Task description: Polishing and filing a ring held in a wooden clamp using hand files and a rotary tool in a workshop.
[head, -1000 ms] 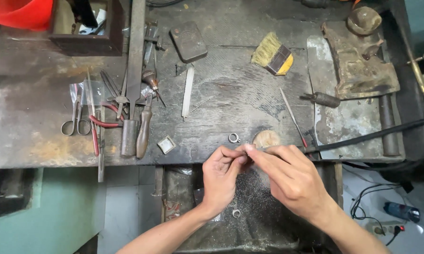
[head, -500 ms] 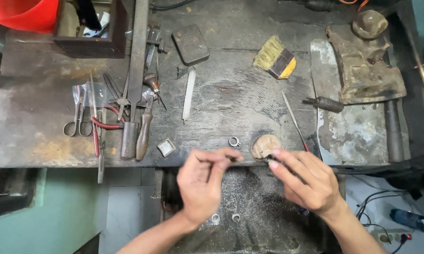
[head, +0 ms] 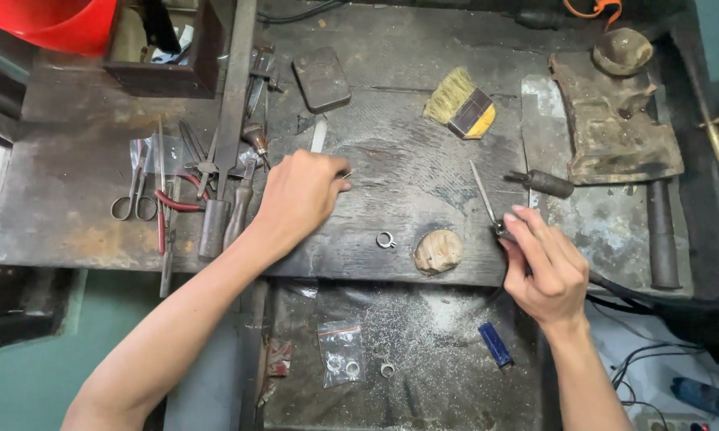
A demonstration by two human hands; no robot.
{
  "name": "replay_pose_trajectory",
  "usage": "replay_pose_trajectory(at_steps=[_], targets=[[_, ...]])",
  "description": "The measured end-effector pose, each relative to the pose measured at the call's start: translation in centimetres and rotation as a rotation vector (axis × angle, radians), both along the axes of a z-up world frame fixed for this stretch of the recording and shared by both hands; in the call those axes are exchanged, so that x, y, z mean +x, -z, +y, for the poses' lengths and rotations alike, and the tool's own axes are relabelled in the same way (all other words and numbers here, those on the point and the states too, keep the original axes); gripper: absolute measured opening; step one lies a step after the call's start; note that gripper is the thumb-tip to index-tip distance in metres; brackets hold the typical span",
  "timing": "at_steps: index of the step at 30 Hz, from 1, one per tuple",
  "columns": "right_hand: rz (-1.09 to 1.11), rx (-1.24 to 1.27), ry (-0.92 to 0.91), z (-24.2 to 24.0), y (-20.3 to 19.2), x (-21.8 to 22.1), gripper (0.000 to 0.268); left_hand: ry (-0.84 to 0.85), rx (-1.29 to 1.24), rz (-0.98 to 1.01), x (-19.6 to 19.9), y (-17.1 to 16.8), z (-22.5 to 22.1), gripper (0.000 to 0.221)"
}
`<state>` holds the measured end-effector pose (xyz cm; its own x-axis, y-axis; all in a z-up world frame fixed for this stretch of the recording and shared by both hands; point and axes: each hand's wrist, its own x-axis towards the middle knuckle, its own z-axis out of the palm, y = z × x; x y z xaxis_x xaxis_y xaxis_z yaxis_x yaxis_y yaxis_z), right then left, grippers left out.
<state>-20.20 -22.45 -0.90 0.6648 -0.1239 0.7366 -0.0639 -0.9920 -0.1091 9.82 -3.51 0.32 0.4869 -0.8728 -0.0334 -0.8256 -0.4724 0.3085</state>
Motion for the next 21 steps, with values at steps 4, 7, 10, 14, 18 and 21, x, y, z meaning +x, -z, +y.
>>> replay_pose_trajectory(at_steps=[4,7,10,14,18,21], targets=[[-0.019,0.011,0.011,0.0,0.2,0.0,0.019,-0.084,0.047,0.038,0.6,-0.7,0.3,0.012],[-0.018,0.034,0.023,-0.1,0.5,-0.2,0.020,-0.151,0.038,0.060,1.8,-1.1,0.3,0.013],[-0.010,0.029,0.062,0.1,0.6,-0.3,0.019,-0.200,-0.042,0.086,2.3,-3.1,0.2,0.014],[0.000,0.043,0.070,0.1,0.5,-0.3,0.019,-0.159,-0.066,0.132,1.6,-3.8,-0.7,0.014],[-0.010,0.054,0.078,0.6,-0.1,-0.1,0.019,-0.057,0.032,0.150,-0.1,-4.3,-1.2,0.014],[0.002,0.062,0.067,0.4,0.0,-0.2,0.021,-0.107,-0.074,0.039,2.2,-2.9,-2.3,0.016]])
